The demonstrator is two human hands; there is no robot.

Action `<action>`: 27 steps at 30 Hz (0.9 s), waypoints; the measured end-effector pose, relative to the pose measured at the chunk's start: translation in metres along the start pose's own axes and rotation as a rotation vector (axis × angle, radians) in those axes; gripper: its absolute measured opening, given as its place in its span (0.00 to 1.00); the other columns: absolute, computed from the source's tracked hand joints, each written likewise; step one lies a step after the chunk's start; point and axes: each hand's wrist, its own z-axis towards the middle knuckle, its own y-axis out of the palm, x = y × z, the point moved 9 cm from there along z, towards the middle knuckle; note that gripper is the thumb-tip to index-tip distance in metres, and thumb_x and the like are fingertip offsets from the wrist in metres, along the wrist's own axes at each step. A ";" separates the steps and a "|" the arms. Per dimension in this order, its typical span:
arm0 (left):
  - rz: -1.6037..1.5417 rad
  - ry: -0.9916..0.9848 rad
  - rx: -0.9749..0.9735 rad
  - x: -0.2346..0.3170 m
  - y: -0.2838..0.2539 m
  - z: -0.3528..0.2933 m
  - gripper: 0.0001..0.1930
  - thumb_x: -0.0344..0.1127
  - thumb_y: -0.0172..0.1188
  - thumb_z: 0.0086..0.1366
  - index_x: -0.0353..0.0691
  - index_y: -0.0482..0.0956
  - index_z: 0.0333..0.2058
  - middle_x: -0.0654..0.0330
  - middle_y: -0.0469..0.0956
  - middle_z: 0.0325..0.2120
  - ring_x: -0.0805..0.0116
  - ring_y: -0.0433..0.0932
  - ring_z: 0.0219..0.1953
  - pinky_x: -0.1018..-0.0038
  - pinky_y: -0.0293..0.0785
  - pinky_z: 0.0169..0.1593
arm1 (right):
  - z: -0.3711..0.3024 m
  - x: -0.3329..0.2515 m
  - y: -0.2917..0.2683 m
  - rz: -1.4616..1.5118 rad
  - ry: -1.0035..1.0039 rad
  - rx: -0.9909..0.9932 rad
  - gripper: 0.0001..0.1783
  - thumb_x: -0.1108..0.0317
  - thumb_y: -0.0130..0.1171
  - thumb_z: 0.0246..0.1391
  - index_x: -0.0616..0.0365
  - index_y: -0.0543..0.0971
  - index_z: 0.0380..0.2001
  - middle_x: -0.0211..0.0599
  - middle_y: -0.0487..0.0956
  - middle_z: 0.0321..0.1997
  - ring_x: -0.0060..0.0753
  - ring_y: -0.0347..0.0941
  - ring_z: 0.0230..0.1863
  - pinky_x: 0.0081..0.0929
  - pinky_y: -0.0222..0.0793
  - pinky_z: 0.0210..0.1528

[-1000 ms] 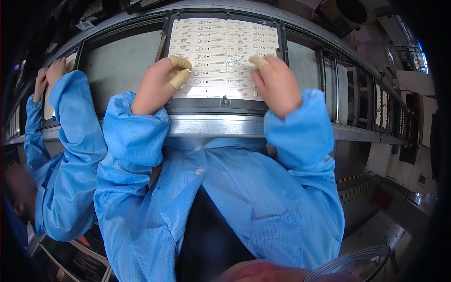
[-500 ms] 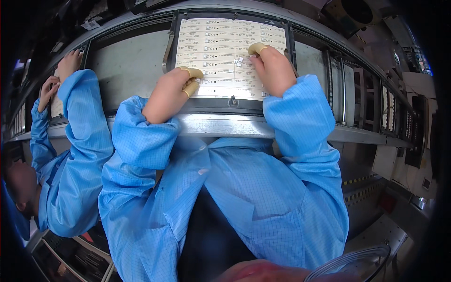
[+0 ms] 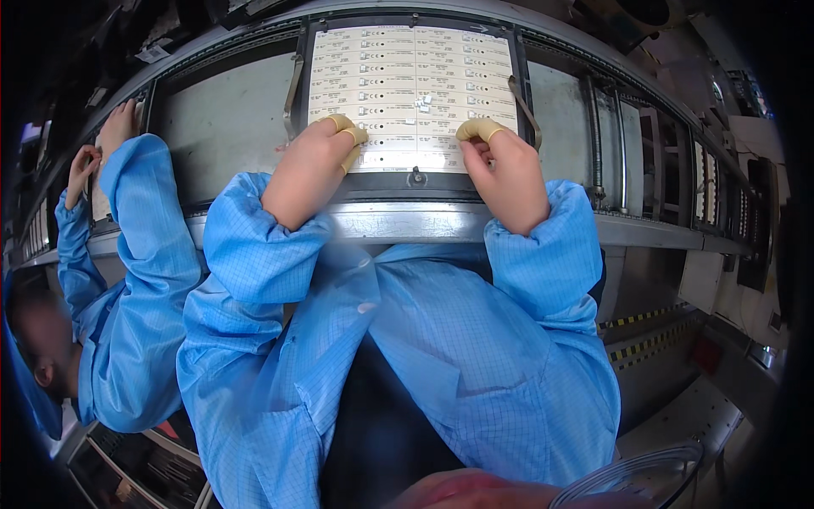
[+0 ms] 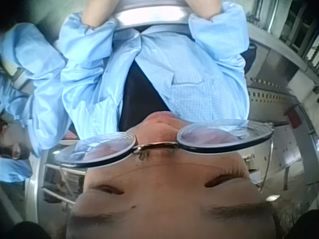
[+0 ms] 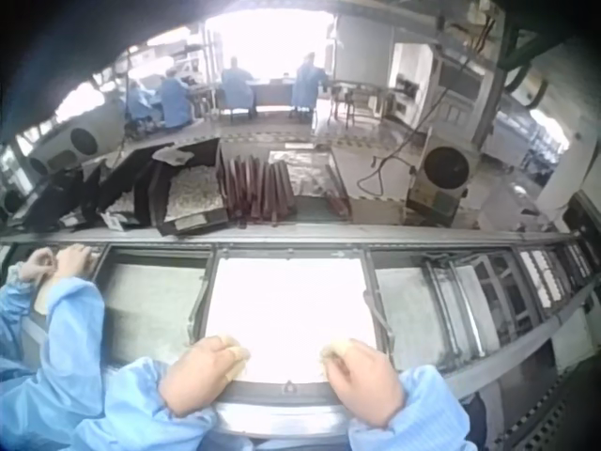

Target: Manually placing and inspecting components on an electronic panel on a production line.

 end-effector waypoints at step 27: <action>-0.392 -0.235 0.427 -0.075 -0.058 -0.026 0.09 0.23 0.54 0.57 0.35 0.78 0.37 0.54 0.75 0.38 0.61 0.75 0.37 0.74 0.72 0.39 | 0.003 -0.067 0.083 -0.251 -0.346 -0.003 0.07 0.73 0.62 0.42 0.55 0.79 0.30 0.30 0.75 0.31 0.34 0.70 0.37 0.31 0.61 0.43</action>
